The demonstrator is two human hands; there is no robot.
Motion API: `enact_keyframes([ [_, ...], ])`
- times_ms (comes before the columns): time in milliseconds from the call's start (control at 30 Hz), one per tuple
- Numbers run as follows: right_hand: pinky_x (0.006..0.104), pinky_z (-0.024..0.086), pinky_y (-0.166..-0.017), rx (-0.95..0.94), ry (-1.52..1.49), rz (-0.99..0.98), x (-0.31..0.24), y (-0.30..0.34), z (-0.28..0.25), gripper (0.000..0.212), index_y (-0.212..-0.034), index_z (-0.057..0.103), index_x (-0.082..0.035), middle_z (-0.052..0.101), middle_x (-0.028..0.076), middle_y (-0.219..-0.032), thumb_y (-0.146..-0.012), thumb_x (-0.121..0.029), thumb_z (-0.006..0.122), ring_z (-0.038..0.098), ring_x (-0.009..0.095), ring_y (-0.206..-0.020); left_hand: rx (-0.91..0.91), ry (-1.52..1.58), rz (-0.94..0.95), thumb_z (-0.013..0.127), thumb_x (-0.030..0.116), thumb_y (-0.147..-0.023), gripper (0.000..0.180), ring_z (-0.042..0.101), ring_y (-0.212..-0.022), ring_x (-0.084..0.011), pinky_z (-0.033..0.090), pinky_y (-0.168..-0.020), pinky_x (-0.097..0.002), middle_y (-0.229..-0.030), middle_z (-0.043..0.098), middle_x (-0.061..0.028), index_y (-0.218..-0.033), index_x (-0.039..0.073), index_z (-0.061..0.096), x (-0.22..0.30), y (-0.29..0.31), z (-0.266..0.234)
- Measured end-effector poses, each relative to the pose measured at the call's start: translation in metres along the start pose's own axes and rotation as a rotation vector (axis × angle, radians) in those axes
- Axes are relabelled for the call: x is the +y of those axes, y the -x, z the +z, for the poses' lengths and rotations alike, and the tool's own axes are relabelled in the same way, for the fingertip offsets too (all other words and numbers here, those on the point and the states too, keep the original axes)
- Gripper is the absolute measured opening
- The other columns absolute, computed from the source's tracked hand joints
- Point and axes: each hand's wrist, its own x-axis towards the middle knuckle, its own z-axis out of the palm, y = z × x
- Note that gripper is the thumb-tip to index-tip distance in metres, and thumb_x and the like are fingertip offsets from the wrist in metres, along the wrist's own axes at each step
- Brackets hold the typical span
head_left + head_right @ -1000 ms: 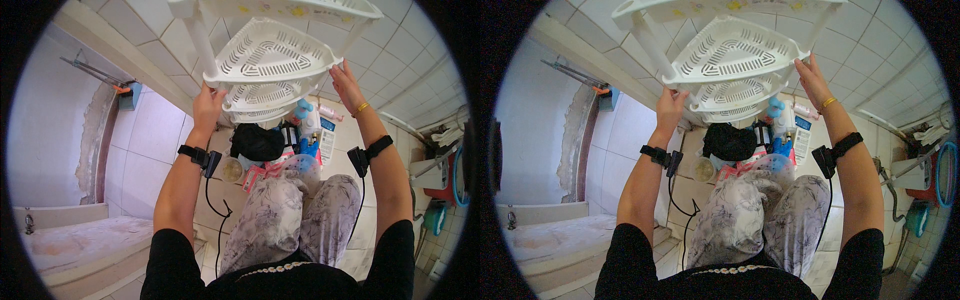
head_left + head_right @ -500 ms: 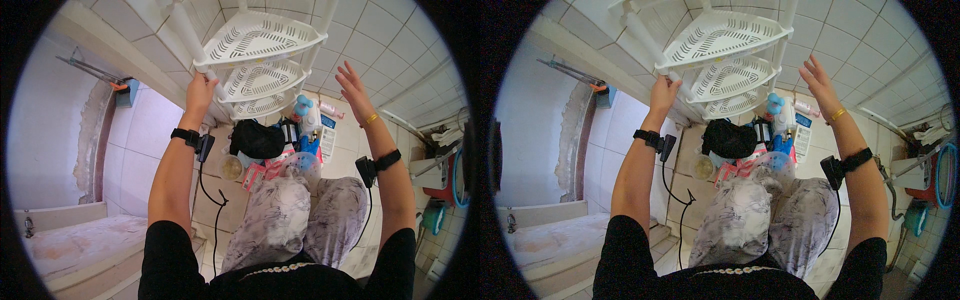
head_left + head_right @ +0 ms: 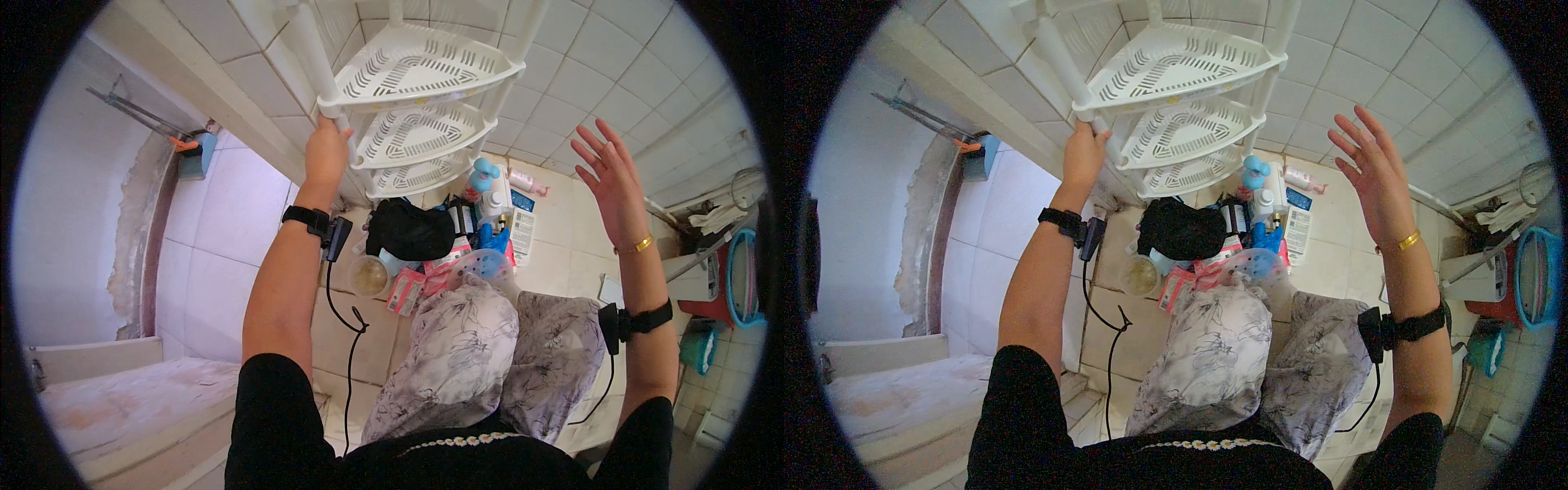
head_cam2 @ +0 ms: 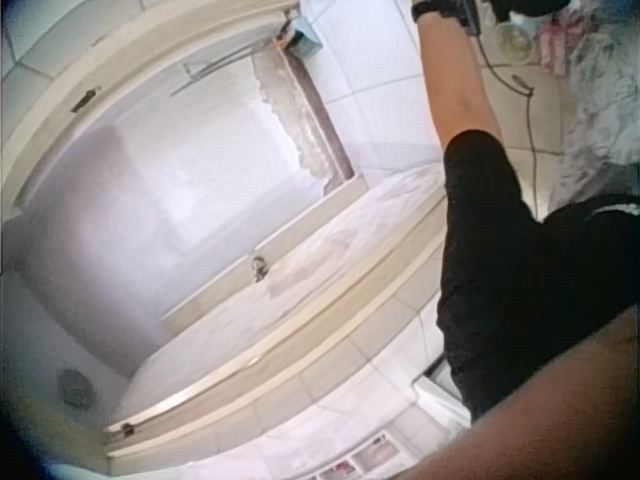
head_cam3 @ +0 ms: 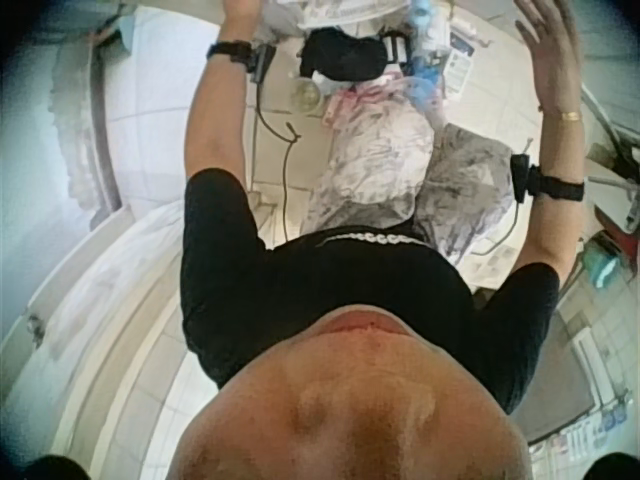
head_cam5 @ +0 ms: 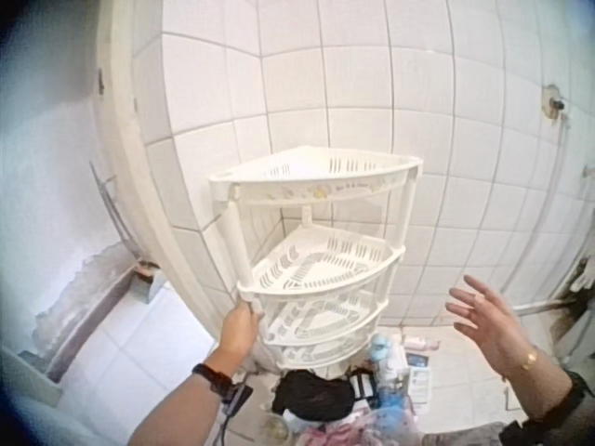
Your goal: The person assembles a white plastic corner shelf by hand, then places several toiletry items including bottles, containers, and a brush onto the shelf tiers.
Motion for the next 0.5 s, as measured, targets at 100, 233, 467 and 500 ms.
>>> enact_keyframes([
  [100,0.0446,0.045,-0.128,0.020,0.002,0.001,-0.022,0.011,0.018,0.064,-0.179,0.046,-0.014,0.059,0.016,-0.175,-0.123,-0.044,0.057,0.060,0.027,-0.157,-0.004,0.040,0.004,0.081,0.022,-0.106,0.056,0.078,-0.104,-0.0585,0.060,-0.091,-0.0655,-0.108,0.080,-0.0373,-0.144,-0.008,0.054,-0.006,-0.004,-0.002],
  [233,0.0436,0.048,-0.126,0.028,-0.040,0.013,-0.041,0.021,0.037,0.063,-0.177,0.047,-0.011,0.060,0.017,-0.173,-0.123,-0.042,0.057,0.061,0.026,-0.155,0.025,0.094,0.029,0.080,0.022,-0.107,0.052,0.077,-0.105,-0.0584,0.060,-0.090,-0.0658,-0.110,0.081,-0.0366,-0.143,-0.005,0.055,-0.009,-0.006,-0.003],
  [467,0.0418,0.055,-0.121,0.042,-0.103,0.034,-0.046,0.037,0.076,0.063,-0.175,0.047,-0.008,0.065,0.017,-0.168,-0.122,-0.040,0.060,0.067,0.025,-0.147,0.046,0.143,0.011,0.078,0.023,-0.108,0.047,0.077,-0.106,-0.0584,0.059,-0.089,-0.0658,-0.111,0.081,-0.0358,-0.142,-0.002,0.056,-0.020,-0.004,0.002],
  [500,0.0419,0.055,-0.121,0.034,-0.103,0.045,-0.047,0.036,0.080,0.063,-0.175,0.047,-0.008,0.065,0.017,-0.168,-0.122,-0.039,0.060,0.067,0.025,-0.147,0.046,0.149,0.014,0.078,0.023,-0.108,0.047,0.077,-0.106,-0.0583,0.059,-0.089,-0.0658,-0.111,0.081,-0.0357,-0.142,-0.002,0.056,-0.020,-0.007,0.003],
])
